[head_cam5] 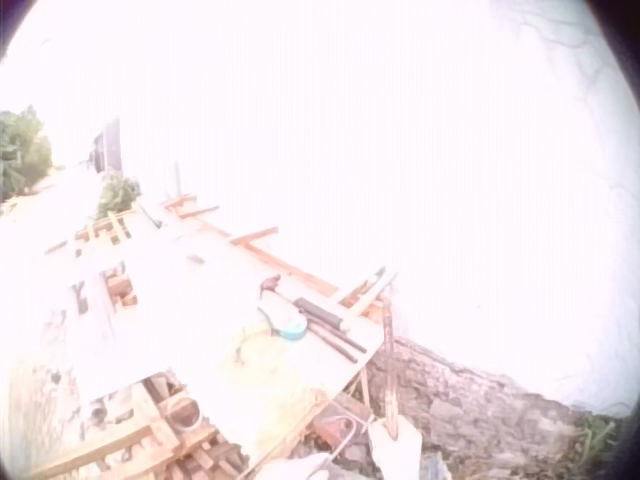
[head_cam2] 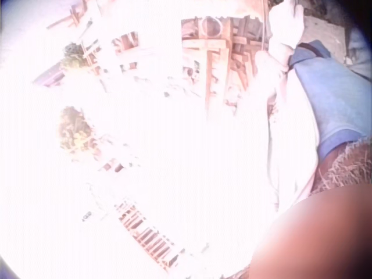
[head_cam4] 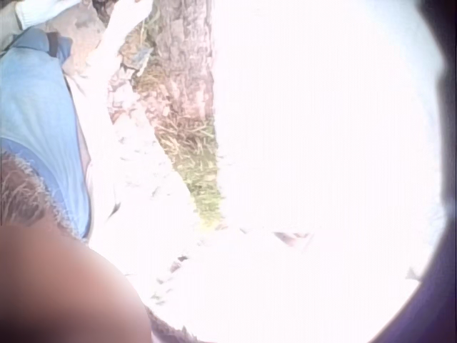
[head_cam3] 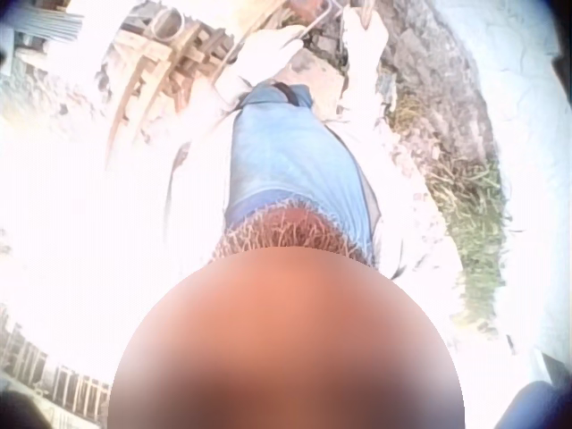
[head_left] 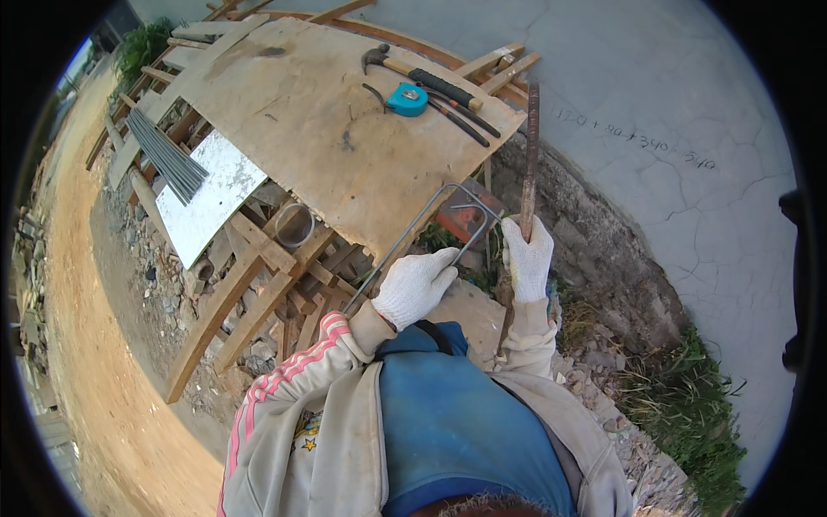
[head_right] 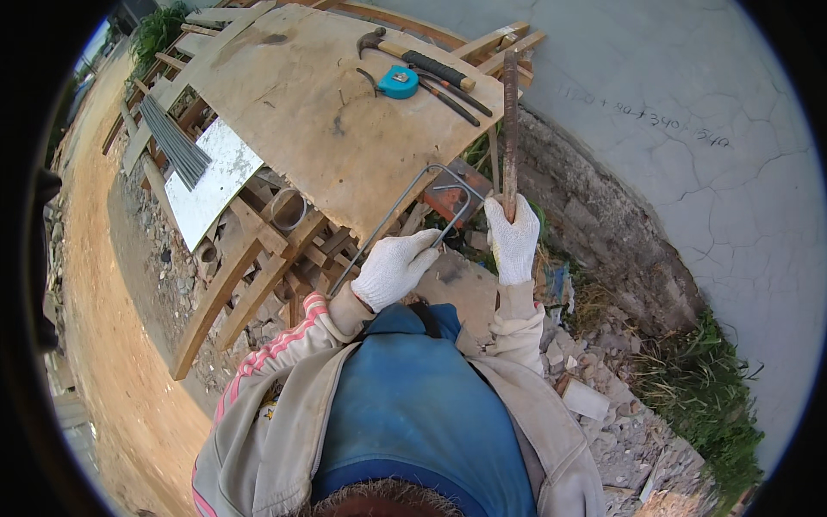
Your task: The person bends metal rods into U-shaped forms using a hammer and a wooden workbench as a fulcrum. They repeatedly position each rod, strike it with the hammer to create bends, and place the finished pieces aside.
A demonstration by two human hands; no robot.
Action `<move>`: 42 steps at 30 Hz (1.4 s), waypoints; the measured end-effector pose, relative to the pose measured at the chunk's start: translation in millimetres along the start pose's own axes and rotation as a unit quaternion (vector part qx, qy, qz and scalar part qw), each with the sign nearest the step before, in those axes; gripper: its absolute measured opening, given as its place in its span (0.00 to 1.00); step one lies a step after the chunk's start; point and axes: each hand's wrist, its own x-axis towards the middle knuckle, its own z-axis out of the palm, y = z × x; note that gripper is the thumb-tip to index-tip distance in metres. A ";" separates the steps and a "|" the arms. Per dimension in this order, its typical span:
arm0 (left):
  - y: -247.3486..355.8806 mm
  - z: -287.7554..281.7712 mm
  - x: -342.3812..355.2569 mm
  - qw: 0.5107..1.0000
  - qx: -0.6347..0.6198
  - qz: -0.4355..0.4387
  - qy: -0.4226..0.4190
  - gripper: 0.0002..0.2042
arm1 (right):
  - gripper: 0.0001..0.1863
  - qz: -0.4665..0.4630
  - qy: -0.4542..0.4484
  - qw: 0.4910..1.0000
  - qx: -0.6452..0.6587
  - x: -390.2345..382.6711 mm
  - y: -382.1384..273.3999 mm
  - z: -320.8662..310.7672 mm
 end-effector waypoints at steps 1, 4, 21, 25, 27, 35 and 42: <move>0.1 1.7 2.9 1.000 0.015 -0.001 -0.008 0.17 | 0.10 -0.003 -0.019 1.000 -0.019 5.9 3.9 -4.6; 7.1 0.0 7.7 0.995 0.069 -0.037 -0.055 0.17 | 0.15 -0.067 0.002 0.977 -0.204 21.4 16.1 -1.9; -22.9 -38.5 -162.3 0.861 -0.271 -0.379 0.206 0.19 | 0.16 -0.019 -0.032 0.988 -0.147 46.6 56.9 -7.1; -43.9 -22.0 -163.5 0.820 -0.374 -0.351 0.255 0.17 | 0.14 0.010 -0.052 0.996 -0.075 42.1 47.3 -8.6; -48.5 -17.5 -163.8 0.848 -0.315 -0.354 0.240 0.16 | 0.13 0.006 -0.051 0.998 -0.047 36.4 31.7 -11.0; -28.7 -34.1 -127.1 0.960 -0.170 -0.213 0.063 0.17 | 0.12 -0.089 -0.095 0.991 0.038 26.8 -50.4 -31.6; 29.3 -58.7 -3.6 0.965 -0.213 -0.021 0.152 0.19 | 0.10 -0.178 -0.144 0.973 0.015 19.9 -81.7 -2.7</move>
